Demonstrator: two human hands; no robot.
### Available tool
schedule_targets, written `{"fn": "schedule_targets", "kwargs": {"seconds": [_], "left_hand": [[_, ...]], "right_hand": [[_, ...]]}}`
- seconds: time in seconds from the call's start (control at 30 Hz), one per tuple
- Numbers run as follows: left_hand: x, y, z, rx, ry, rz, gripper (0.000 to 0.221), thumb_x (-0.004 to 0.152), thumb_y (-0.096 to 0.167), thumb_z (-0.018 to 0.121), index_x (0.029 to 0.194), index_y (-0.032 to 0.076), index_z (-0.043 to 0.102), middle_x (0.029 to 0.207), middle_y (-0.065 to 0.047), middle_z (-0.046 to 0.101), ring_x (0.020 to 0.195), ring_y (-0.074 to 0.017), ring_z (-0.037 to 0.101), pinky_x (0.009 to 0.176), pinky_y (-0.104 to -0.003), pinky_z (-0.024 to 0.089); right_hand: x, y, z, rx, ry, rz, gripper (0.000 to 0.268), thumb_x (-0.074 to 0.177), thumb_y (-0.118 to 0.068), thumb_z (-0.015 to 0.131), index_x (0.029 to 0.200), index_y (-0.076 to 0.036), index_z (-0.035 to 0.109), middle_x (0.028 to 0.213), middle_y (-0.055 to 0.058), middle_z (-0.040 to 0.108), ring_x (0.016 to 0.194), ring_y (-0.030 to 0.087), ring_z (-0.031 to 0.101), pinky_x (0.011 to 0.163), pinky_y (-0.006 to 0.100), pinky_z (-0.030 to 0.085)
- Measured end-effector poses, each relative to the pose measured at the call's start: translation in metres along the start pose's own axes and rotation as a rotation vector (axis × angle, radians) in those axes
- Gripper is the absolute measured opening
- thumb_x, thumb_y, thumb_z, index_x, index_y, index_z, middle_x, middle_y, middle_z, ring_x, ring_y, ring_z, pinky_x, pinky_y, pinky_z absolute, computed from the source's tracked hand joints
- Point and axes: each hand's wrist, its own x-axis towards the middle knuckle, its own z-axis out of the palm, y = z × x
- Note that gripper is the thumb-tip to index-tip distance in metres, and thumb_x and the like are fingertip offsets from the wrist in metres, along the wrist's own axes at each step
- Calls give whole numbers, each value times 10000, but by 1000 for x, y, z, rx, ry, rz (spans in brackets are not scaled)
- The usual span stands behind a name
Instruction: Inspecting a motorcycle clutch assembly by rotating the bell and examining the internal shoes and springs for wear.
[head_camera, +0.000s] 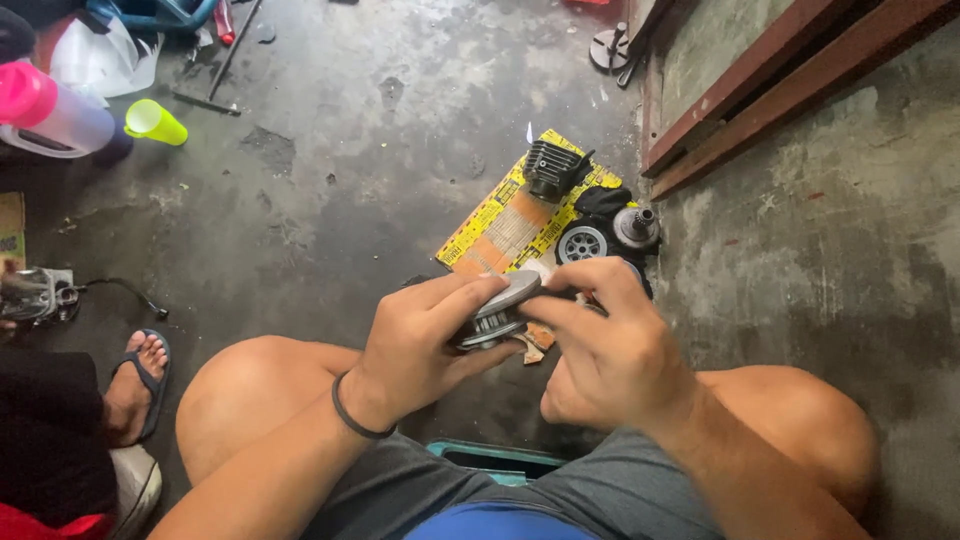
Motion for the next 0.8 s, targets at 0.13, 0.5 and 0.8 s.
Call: {"fn": "schedule_targets", "kwargs": {"seconds": [0.13, 0.5, 0.8], "left_hand": [[1, -2, -1, 7, -26, -16, 384, 950, 348, 739, 1188, 78, 605, 972, -41, 650, 756, -206, 626, 636, -315, 480], [-5, -8, 2, 170, -8, 10, 464, 943, 431, 738, 1198, 72, 593, 952, -48, 666, 728, -260, 642, 575, -391, 470], [-3, -8, -1, 111, 23, 44, 407, 957, 379, 727, 1173, 52, 617, 997, -86, 717, 763, -248, 665, 631, -361, 499]], "right_hand": [[-4, 4, 6, 20, -18, 32, 159, 978, 65, 614, 1080, 34, 731, 1064, 165, 608, 955, 287, 591, 809, 362, 532], [-5, -6, 8, 105, 49, 14, 191, 938, 107, 631, 1062, 19, 748, 1212, 226, 621, 1022, 321, 686, 895, 378, 603], [-9, 18, 10, 66, 16, 60, 255, 927, 153, 647, 1068, -21, 772, 1146, 221, 629, 1019, 298, 696, 915, 353, 630]]}}
